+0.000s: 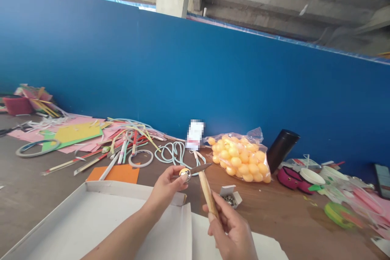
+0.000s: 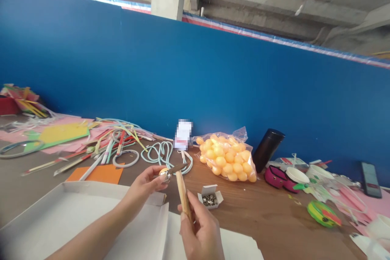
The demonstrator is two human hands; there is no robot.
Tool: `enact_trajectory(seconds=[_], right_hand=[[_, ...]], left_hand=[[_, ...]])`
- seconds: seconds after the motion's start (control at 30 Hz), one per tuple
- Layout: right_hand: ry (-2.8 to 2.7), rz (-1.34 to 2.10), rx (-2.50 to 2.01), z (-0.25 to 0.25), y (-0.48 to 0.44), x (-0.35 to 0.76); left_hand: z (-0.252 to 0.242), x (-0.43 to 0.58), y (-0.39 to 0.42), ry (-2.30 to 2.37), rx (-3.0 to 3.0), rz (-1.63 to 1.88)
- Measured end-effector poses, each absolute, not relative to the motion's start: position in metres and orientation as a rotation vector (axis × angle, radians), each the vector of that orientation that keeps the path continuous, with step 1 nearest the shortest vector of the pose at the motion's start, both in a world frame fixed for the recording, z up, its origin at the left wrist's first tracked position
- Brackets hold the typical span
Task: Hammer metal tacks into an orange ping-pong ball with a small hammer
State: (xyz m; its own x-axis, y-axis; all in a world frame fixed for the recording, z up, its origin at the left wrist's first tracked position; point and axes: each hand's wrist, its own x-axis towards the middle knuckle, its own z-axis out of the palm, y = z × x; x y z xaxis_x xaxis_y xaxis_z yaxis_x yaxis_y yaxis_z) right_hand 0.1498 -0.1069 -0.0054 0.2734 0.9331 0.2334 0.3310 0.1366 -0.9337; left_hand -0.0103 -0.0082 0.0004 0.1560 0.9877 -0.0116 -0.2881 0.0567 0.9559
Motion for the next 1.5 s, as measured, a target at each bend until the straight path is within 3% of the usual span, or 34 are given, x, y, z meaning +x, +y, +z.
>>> enact_trajectory(seconds=[1.5], right_hand=[[-1.265,0.728,-1.373,0.0034,-0.1095,0.1476]], left_hand=[[-0.0001,-0.0129,-0.0089,0.874,1.155,1.158]])
